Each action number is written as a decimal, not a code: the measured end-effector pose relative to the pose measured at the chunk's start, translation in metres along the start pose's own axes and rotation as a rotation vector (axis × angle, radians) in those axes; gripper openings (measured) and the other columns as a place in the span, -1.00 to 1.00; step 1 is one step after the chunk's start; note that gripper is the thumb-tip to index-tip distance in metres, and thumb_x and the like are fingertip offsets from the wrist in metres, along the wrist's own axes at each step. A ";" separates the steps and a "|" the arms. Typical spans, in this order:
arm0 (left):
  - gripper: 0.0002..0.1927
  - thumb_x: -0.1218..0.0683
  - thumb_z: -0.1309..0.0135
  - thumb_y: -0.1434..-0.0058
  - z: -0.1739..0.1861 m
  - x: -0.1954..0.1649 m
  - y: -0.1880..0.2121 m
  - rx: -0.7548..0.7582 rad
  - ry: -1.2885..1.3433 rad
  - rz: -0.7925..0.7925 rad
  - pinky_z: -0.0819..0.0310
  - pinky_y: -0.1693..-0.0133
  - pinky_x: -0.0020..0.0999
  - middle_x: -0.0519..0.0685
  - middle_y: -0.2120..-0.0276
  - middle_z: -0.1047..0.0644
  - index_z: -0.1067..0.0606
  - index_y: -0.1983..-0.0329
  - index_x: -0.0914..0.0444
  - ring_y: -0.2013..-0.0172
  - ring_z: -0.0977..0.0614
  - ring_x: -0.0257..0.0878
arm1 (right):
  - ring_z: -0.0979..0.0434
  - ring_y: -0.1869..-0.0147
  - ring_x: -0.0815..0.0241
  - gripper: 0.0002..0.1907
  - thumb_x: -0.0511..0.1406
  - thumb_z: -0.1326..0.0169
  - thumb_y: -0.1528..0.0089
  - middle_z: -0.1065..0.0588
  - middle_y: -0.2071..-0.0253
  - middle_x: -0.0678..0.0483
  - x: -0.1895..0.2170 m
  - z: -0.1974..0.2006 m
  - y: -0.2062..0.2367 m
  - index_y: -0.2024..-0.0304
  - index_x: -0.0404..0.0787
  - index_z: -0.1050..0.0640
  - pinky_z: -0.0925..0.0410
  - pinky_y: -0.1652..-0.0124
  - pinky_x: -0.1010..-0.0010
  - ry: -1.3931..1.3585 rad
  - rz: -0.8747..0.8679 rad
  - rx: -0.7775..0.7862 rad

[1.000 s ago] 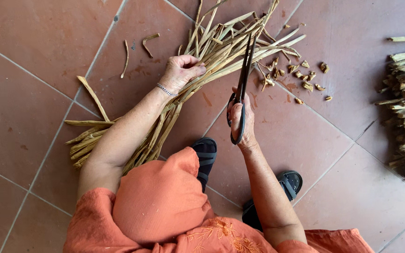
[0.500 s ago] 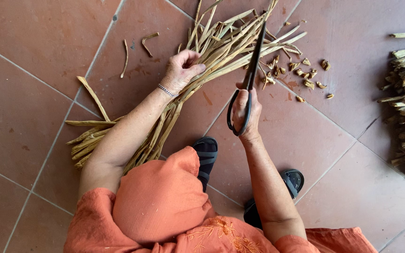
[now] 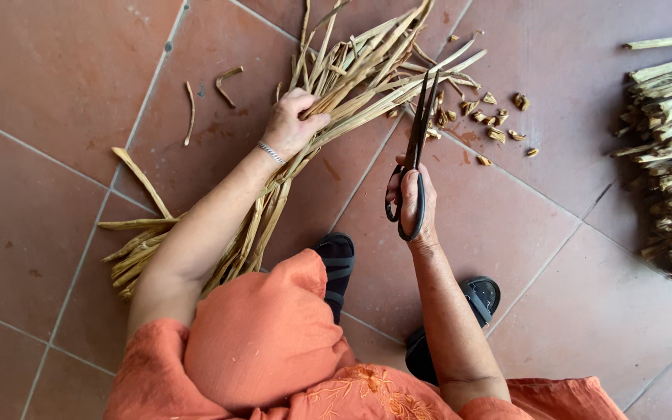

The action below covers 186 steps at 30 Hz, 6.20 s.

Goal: The person sits on a tiled floor with a large bundle of dried plant stalks and uses scissors to trim off hard knots and damaged ends, letting the cut pieces fall aside. They periodically gather and reposition the bundle to trim new sections.

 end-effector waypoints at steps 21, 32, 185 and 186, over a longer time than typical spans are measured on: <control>-0.80 0.08 -0.15 -0.33 -0.009 -0.025 0.034 0.374 0.628 0.414 -0.55 0.30 -0.47 -0.10 0.36 -0.63 -0.61 0.10 0.30 0.39 -0.60 -0.42 | -0.31 0.41 0.41 -0.16 0.24 0.39 -0.42 -0.37 0.39 0.16 0.045 0.001 -0.032 -0.33 -0.29 -0.37 -0.25 0.38 0.52 -0.018 0.096 0.029; -0.75 0.05 -0.16 -0.32 -0.008 -0.025 0.034 0.343 0.673 0.415 -0.55 0.31 -0.49 -0.10 0.35 -0.62 -0.58 0.05 0.31 0.39 -0.59 -0.44 | -0.19 0.56 0.43 -0.18 0.24 0.32 -0.42 -0.27 0.53 0.18 0.040 0.014 -0.022 -0.23 -0.32 -0.46 -0.13 0.52 0.52 -0.112 0.031 -0.133; -0.72 0.05 -0.23 -0.28 0.059 0.080 0.017 -0.228 0.572 0.506 -0.58 0.55 -0.42 -0.06 0.53 -0.54 -0.59 0.20 0.40 0.59 -0.62 -0.33 | -0.24 0.56 0.33 -0.32 0.12 0.15 -0.40 -0.28 0.58 0.15 -0.046 -0.076 0.006 -0.11 -0.35 -0.54 -0.14 0.54 0.42 0.180 -0.384 0.297; -0.72 0.02 -0.21 -0.28 0.060 0.078 0.016 -0.226 0.598 0.495 -0.56 0.58 -0.41 -0.09 0.56 -0.53 -0.57 0.21 0.37 0.62 -0.61 -0.33 | -0.33 0.49 0.31 -0.31 0.14 0.16 -0.40 -0.34 0.54 0.14 -0.038 -0.076 0.004 -0.14 -0.32 -0.53 -0.22 0.44 0.42 0.275 -0.278 0.313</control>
Point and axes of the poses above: each hand's wrist, its own y-axis away from the middle knuckle, its own z-axis out of the back of the hand, x = y × z, the point moved 10 cm from there along -y, towards the middle knuckle
